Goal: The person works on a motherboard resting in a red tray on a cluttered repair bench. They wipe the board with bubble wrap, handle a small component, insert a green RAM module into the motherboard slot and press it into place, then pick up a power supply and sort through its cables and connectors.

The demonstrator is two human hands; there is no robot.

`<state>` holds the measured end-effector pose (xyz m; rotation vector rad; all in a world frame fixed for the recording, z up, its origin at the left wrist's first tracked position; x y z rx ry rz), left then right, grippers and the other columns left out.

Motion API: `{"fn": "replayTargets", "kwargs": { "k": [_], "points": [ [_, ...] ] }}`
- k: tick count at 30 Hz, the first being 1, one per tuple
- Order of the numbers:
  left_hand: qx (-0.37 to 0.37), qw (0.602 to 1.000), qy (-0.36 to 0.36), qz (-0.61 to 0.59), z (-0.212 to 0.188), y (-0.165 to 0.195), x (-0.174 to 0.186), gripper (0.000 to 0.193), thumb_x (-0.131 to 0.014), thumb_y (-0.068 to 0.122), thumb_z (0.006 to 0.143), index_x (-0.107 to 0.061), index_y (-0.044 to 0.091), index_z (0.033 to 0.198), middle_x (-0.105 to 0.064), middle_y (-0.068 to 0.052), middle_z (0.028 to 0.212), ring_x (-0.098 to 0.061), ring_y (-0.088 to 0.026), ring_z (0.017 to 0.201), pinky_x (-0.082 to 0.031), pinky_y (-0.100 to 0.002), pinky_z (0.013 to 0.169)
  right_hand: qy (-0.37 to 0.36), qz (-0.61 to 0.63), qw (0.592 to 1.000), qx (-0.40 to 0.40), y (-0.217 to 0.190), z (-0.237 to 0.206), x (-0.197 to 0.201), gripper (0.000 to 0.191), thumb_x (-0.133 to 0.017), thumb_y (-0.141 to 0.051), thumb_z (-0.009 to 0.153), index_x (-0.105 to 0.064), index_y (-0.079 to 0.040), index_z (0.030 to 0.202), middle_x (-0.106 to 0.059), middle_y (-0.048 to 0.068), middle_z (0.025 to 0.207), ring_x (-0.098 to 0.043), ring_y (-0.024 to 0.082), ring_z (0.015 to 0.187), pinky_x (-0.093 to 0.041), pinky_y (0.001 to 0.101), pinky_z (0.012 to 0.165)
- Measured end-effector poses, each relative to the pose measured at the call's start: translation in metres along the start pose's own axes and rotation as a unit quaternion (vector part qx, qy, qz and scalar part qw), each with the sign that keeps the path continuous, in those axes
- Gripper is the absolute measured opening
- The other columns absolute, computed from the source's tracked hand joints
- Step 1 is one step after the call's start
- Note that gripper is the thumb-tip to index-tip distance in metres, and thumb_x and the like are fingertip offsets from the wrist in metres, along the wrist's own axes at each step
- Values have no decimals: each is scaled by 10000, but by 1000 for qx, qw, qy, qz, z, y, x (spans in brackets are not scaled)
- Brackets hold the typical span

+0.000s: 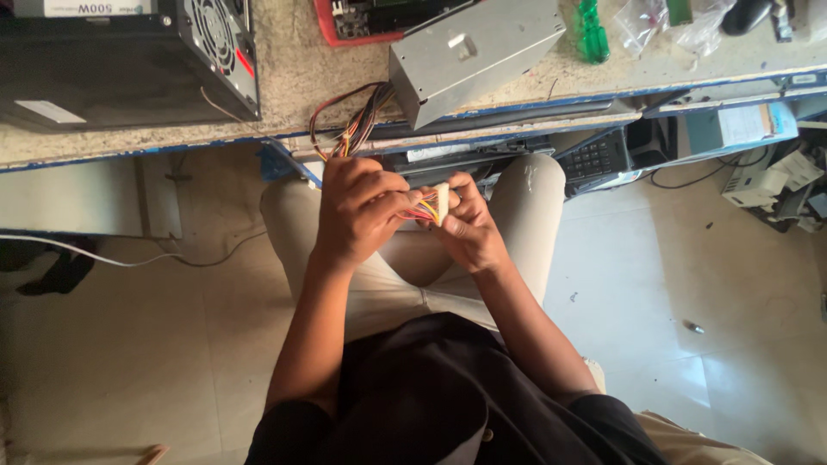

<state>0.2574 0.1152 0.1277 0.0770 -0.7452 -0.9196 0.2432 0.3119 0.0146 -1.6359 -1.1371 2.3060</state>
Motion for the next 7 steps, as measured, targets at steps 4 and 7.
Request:
{"fn": "replayTargets", "kwargs": {
  "k": [4, 7],
  "points": [
    [59, 995, -77, 16, 11, 9, 17, 446, -824, 114, 746, -655, 150, 1158, -672, 11, 1083, -633, -232, 1041, -401, -439, 991, -18, -96, 995, 13, -7, 2, 1, 538, -790, -12, 939, -475, -129, 1360, -672, 168, 1358, -617, 247, 1269, -444, 417, 1115],
    [91, 986, -135, 19, 22, 18, 28, 569, -842, 212, 721, -634, 140, 1245, -674, -42, 1072, -631, -251, 1029, -392, -467, 1028, -18, -155, 988, 20, -12, 6, 2, 491, -788, 3, 942, -487, -116, 1312, -692, 185, 1350, -635, 267, 1306, -465, 426, 1140]
  ]
}}
Point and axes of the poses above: each hand's wrist, its own z-axis towards the middle knuckle, its own x-axis out of the back of the hand, y = z × x, the point moved 2 cm from there along z, towards the middle knuckle
